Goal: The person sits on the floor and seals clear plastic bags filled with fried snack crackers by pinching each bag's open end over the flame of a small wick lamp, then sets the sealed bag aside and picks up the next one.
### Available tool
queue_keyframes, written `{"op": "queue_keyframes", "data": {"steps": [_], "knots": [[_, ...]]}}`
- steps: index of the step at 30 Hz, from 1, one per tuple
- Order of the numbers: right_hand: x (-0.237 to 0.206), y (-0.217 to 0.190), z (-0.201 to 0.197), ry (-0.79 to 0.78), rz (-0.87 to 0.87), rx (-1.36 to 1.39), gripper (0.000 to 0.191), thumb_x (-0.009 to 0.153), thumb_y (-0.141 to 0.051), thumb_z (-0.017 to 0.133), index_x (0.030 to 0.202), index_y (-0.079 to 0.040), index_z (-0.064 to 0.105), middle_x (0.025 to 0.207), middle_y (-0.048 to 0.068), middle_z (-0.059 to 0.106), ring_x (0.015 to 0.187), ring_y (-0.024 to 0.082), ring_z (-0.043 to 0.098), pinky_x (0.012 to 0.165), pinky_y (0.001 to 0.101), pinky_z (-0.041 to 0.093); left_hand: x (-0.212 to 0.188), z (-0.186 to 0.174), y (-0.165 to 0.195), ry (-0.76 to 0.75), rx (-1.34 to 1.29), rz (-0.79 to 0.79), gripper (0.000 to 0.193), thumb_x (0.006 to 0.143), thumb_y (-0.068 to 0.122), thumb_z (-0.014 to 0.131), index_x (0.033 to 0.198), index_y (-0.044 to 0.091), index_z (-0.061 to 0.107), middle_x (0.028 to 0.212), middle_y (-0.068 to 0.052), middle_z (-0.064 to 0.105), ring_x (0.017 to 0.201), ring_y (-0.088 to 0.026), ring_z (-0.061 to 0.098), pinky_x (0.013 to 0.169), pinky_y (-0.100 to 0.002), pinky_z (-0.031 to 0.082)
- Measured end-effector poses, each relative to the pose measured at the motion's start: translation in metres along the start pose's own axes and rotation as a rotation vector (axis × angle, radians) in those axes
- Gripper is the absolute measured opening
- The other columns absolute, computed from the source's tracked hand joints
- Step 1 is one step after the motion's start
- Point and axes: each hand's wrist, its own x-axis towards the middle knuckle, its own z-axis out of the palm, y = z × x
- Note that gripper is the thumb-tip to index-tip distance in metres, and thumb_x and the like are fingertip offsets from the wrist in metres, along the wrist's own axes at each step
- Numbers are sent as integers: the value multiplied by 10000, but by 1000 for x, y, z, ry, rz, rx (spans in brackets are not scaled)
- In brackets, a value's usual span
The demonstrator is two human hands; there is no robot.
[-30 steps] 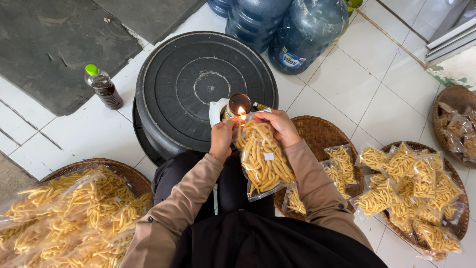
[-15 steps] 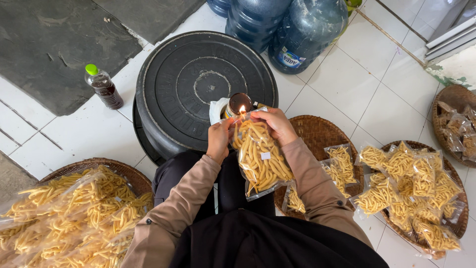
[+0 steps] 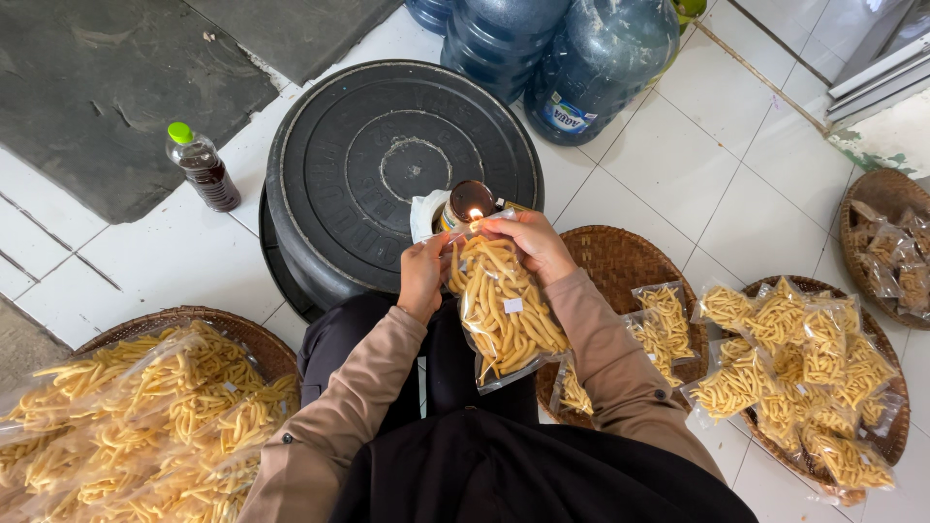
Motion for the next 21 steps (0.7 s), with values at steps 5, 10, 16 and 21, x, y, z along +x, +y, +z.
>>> {"op": "queue_keyframes", "data": {"steps": [5, 10, 16, 21], "knots": [[1, 2, 0, -29, 7, 18, 199, 903, -58, 716, 1052, 72, 738, 960, 150, 765, 818, 192, 749, 724, 279, 604, -1, -3, -1, 2, -9, 9, 283, 988, 186, 597, 1075, -73, 672, 1004, -144, 761, 834, -206, 749, 713, -296, 596], [2, 5, 1, -31, 21, 15, 205, 912, -67, 725, 1056, 78, 741, 955, 148, 762, 808, 190, 743, 718, 286, 606, -3, -5, 0, 21, 1, 4, 292, 987, 193, 599, 1069, -77, 672, 996, -143, 762, 814, -207, 751, 694, -295, 594], [2, 6, 4, -40, 52, 25, 223, 898, -86, 740, 1056, 72, 740, 963, 155, 767, 802, 194, 752, 708, 296, 616, -4, -9, 0, 38, -7, 10, 276, 978, 181, 609, 1081, -71, 651, 996, -148, 761, 813, -205, 749, 684, -288, 596], [0, 7, 7, -32, 68, 21, 244, 888, -99, 753, 1063, 71, 747, 959, 166, 773, 791, 203, 759, 691, 294, 619, -4, -13, -1, 50, -12, 21, 277, 977, 174, 615, 1076, -82, 651, 973, -152, 759, 779, -202, 745, 657, -279, 590]]}}
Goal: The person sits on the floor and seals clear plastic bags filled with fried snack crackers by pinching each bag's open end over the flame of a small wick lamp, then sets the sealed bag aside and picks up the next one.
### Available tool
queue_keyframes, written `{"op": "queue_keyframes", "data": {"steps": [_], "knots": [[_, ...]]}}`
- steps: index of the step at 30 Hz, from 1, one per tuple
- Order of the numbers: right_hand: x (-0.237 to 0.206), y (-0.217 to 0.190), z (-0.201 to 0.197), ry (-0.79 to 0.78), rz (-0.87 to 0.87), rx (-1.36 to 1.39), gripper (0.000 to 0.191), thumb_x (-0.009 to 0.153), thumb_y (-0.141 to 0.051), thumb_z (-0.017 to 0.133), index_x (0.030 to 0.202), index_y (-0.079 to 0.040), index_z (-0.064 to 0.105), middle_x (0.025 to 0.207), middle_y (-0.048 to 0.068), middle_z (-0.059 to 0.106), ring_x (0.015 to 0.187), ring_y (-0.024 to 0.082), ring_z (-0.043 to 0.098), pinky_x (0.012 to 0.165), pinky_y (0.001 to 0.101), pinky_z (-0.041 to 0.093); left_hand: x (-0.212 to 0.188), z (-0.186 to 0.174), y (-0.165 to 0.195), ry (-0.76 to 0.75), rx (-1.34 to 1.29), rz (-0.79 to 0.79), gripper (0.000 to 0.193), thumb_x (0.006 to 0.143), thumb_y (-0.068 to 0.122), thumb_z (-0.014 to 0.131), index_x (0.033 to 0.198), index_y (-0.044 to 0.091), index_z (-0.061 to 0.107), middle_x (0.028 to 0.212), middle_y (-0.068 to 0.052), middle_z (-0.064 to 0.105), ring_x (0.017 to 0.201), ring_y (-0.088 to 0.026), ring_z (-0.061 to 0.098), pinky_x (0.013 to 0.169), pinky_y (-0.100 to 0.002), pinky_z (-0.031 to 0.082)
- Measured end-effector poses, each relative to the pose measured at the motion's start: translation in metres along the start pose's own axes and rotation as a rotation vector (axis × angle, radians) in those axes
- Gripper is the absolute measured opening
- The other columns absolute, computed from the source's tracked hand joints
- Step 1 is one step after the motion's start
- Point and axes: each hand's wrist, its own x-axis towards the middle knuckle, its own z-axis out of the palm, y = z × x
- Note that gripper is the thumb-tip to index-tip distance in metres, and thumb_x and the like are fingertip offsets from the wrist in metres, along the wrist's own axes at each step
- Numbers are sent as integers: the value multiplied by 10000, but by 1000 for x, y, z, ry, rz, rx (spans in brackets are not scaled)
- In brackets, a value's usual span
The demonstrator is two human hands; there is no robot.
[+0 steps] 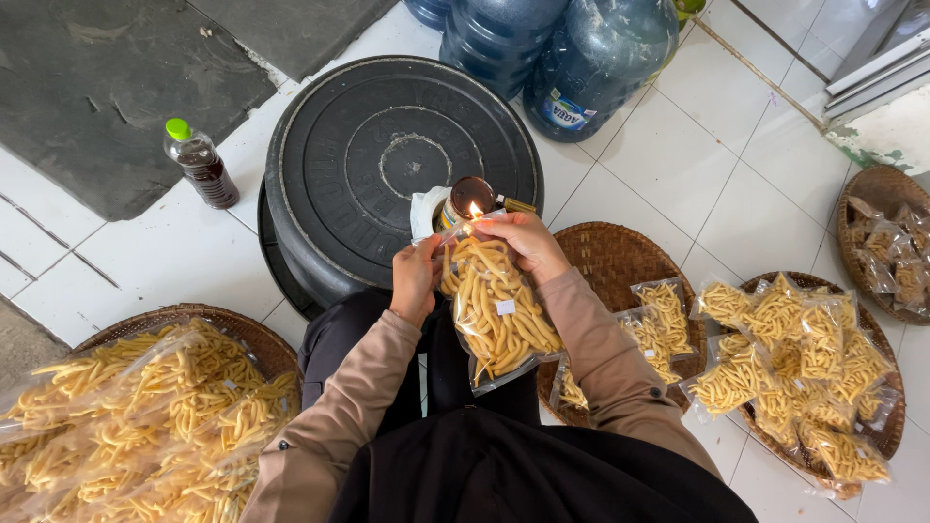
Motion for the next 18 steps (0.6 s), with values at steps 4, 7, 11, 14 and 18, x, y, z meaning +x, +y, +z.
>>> {"op": "queue_keyframes", "data": {"steps": [4, 7, 11, 14, 18], "knots": [[0, 1, 3, 20, 2, -9, 242, 879, -93, 765, 1056, 70, 744, 946, 164, 772, 782, 208, 760, 685, 305, 621, -3, -3, 1, -7, -15, 1, 270, 989, 179, 608, 1046, -80, 660, 958, -155, 759, 764, -197, 749, 645, -267, 586], [0, 3, 4, 19, 8, -6, 245, 877, -100, 774, 1052, 69, 745, 938, 156, 769, 770, 205, 756, 675, 305, 618, -6, -4, 3, -19, 0, 5, 284, 997, 190, 607, 1027, -81, 686, 940, -161, 756, 737, -192, 735, 605, -252, 555], [2, 6, 7, 27, 12, 13, 237, 858, -103, 789, 1030, 55, 750, 916, 142, 767, 756, 194, 753, 661, 296, 616, -9, -5, 8, -3, 0, -7, 279, 985, 191, 602, 1016, -75, 684, 951, -137, 763, 722, -171, 737, 598, -234, 566], [4, 7, 9, 34, 15, 6, 206, 862, -112, 803, 983, 44, 745, 881, 130, 759, 717, 186, 739, 611, 285, 594, -10, -8, 9, -12, 10, -2, 284, 987, 191, 607, 1007, -77, 697, 937, -131, 767, 670, -143, 703, 527, -213, 494], [5, 9, 11, 25, 37, -12, 189, 875, -134, 803, 933, 32, 732, 839, 125, 752, 661, 177, 719, 550, 267, 564, -11, -12, 8, 5, -25, 0, 248, 991, 172, 617, 1007, -65, 687, 935, -129, 759, 635, -119, 667, 512, -212, 492]]}}
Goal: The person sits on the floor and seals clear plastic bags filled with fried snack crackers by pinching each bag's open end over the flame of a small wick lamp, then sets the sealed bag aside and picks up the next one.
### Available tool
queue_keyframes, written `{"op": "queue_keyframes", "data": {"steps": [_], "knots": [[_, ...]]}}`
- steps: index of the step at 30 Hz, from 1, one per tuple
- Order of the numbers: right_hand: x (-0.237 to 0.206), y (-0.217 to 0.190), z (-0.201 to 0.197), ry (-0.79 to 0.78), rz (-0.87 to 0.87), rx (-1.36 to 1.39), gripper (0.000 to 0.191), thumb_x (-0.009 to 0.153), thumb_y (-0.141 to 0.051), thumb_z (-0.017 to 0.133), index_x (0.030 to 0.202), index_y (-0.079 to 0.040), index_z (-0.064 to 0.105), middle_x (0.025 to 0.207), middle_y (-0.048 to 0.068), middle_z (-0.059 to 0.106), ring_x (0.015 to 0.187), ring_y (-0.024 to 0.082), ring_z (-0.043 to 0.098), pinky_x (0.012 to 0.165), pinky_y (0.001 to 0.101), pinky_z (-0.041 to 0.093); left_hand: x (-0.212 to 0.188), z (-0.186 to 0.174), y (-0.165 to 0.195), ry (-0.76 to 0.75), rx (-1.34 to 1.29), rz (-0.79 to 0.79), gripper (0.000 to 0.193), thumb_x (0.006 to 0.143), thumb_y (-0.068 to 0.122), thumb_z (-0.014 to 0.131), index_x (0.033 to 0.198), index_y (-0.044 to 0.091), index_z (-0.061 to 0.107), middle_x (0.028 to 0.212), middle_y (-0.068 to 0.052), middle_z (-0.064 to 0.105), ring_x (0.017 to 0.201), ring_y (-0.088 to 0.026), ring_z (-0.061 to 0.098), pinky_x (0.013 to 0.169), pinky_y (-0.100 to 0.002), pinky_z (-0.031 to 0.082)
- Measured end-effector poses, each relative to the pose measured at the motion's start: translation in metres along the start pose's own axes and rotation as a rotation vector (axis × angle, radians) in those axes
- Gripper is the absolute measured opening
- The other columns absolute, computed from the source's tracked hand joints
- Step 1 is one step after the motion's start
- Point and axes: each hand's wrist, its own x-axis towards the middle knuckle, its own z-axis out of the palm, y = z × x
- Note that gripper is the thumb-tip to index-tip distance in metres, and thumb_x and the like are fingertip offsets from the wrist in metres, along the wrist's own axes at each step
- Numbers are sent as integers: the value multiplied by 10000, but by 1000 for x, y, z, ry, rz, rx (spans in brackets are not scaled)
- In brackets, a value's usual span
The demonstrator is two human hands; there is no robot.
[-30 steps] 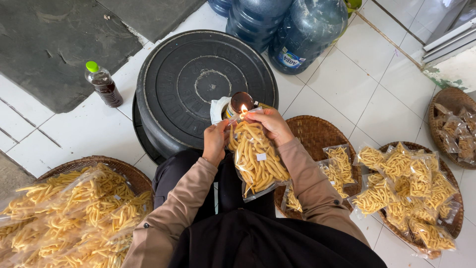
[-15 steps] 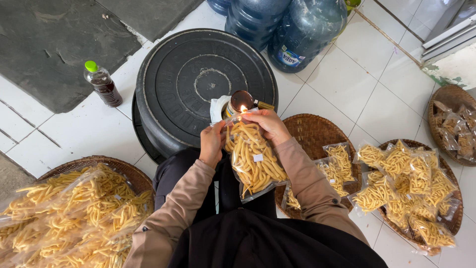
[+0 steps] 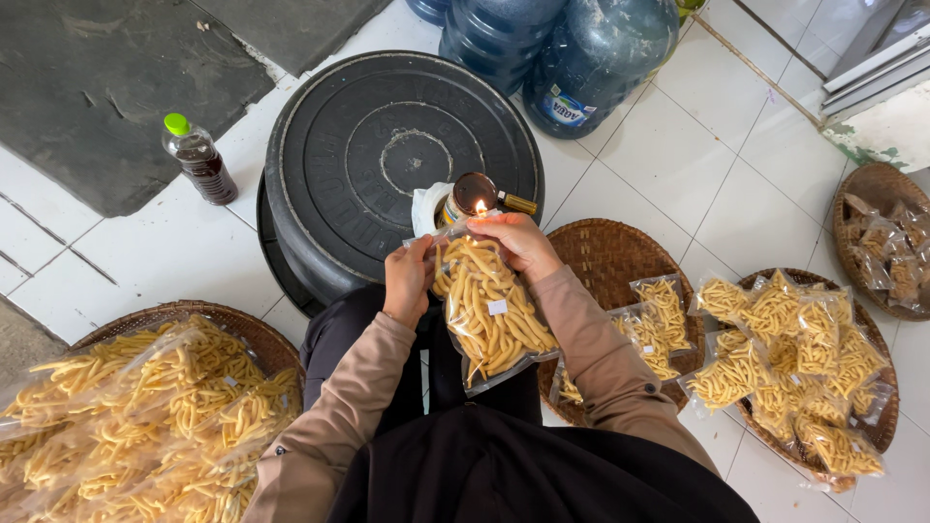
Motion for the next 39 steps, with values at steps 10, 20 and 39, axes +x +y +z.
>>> {"op": "queue_keyframes", "data": {"steps": [10, 20, 39], "knots": [[-7, 3, 14, -55, 49, 36, 265, 870, -122, 773, 1072, 44, 725, 901, 108, 756, 712, 157, 729, 601, 258, 583, -8, -9, 6, -11, 32, 5, 278, 998, 184, 603, 1006, -64, 727, 939, -119, 763, 686, -140, 686, 540, -220, 487], [-20, 42, 26, -75, -189, 24, 255, 947, -120, 805, 1082, 70, 702, 937, 86, 718, 808, 167, 677, 707, 285, 541, -46, -21, 24, -136, 52, 174, 305, 1043, 181, 567, 1065, -77, 727, 991, -118, 760, 832, -140, 712, 750, -252, 562], [-203, 34, 93, 717, -1265, -1356, 446, 1002, -439, 611, 1375, -201, 661, 1551, 172, 437, 1443, 371, 380, 1190, 525, 230, -175, -14, 54, -354, 562, 622, 278, 1070, 153, 562, 1153, -26, 757, 1019, -105, 810, 910, -120, 721, 834, -264, 574]]}}
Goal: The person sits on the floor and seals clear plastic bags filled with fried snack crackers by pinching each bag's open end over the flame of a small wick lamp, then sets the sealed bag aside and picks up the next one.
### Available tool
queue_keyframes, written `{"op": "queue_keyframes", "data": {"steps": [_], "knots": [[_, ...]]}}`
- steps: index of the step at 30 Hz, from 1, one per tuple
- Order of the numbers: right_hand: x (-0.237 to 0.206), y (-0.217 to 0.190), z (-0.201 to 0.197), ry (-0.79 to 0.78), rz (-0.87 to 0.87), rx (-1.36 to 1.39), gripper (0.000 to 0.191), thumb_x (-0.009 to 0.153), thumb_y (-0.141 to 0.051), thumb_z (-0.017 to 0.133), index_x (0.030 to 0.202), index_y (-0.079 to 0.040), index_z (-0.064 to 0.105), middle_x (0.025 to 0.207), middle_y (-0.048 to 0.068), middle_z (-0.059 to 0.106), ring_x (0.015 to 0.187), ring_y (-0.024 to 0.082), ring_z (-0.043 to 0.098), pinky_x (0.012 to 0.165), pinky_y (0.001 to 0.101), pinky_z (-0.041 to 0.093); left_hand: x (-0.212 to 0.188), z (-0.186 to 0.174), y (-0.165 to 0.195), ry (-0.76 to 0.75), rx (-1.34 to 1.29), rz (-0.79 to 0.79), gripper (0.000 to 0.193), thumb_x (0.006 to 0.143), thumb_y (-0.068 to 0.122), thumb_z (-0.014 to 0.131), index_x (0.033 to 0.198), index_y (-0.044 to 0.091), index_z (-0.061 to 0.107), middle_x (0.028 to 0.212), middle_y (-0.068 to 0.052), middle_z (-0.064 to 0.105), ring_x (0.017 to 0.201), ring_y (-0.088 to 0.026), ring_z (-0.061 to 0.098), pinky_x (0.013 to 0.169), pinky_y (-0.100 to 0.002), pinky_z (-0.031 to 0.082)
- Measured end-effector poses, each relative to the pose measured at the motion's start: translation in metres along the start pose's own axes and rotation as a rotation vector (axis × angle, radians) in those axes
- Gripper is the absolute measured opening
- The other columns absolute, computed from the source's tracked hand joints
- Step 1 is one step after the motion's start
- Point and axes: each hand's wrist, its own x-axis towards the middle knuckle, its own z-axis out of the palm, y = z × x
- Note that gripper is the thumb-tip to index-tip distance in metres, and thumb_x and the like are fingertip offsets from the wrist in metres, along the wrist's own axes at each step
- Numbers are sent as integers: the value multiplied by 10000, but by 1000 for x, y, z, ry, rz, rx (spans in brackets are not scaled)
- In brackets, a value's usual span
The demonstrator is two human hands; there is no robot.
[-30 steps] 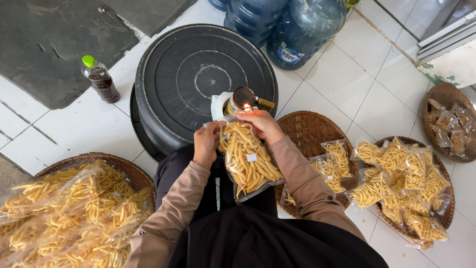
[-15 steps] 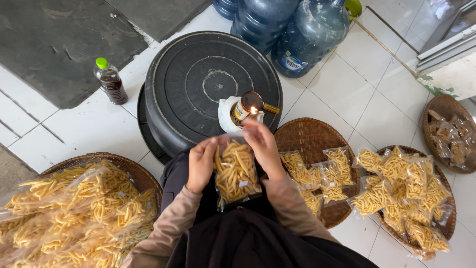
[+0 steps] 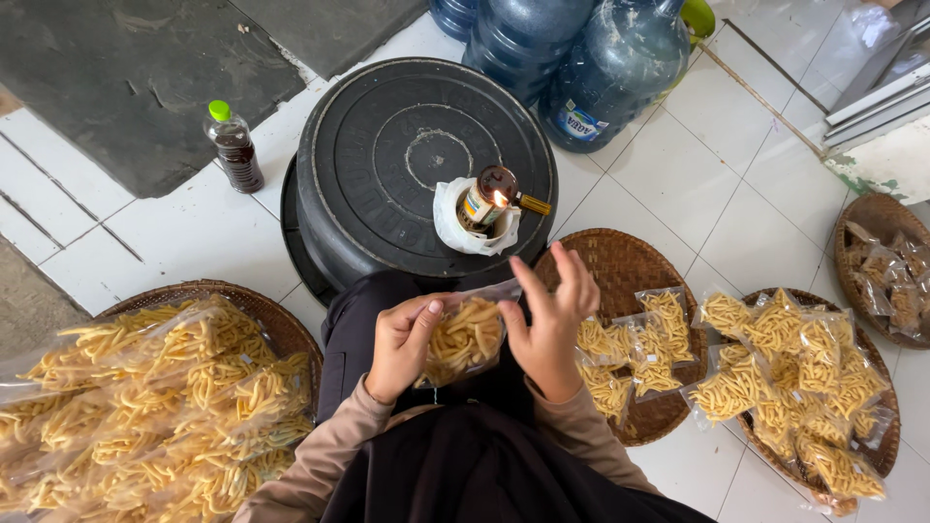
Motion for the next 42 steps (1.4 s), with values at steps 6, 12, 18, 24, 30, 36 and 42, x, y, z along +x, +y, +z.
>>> {"op": "queue_keyframes", "data": {"steps": [6, 12, 18, 24, 30, 36, 42], "knots": [[-3, 0, -26, -200, -30, 533, 303, 791, -187, 874, 1064, -126, 757, 985, 21, 715, 947, 217, 653, 890, 350, 464, -14, 10, 15, -163, 66, 98, 233, 1047, 129, 592, 1154, 4, 758, 1054, -102, 796, 933, -152, 761, 833, -264, 598], [-13, -19, -34, -248, -31, 574, 118, 829, -139, 834, 911, -102, 758, 799, 3, 689, 766, 195, 619, 801, 348, 448, -35, 18, 19, -6, 135, 187, 124, 912, 47, 774, 1033, 28, 786, 972, -90, 769, 876, -151, 759, 760, -256, 621], [-20, -27, -39, -240, -70, 485, 104, 830, -124, 828, 859, -96, 732, 770, 9, 679, 736, 204, 622, 813, 364, 434, -49, 14, 14, -78, 271, 103, 127, 964, 87, 707, 1035, 16, 783, 899, -102, 777, 786, -155, 746, 705, -271, 591], [-31, -21, -36, -375, 64, 751, 169, 816, -142, 821, 926, -67, 717, 868, 39, 677, 794, 207, 654, 712, 312, 495, -57, 4, 9, -94, 83, 61, 402, 1108, 275, 455, 1227, -3, 720, 1040, -112, 791, 946, -163, 749, 855, -294, 601], [-35, -18, -37, -270, 64, 640, 52, 865, -103, 797, 873, -68, 760, 811, 22, 694, 750, 209, 628, 726, 316, 458, -57, 4, 12, -159, -171, -5, 470, 1060, 371, 455, 1322, 33, 649, 1142, -83, 763, 1061, -135, 730, 952, -273, 563], [-31, -22, -59, -294, -61, 570, 284, 838, -180, 807, 1085, -71, 720, 953, 52, 741, 861, 219, 681, 786, 333, 473, -58, 7, 27, -63, 185, -43, 360, 886, 122, 813, 1225, 33, 730, 1038, -71, 812, 954, -122, 757, 842, -268, 612], [-26, -24, -66, -437, 30, 505, 275, 817, -186, 823, 1072, -107, 756, 843, 6, 757, 754, 189, 694, 762, 336, 461, -59, 15, 29, 40, 119, 32, 365, 858, 43, 774, 1209, 27, 674, 985, -46, 777, 942, -93, 733, 848, -242, 577]]}}
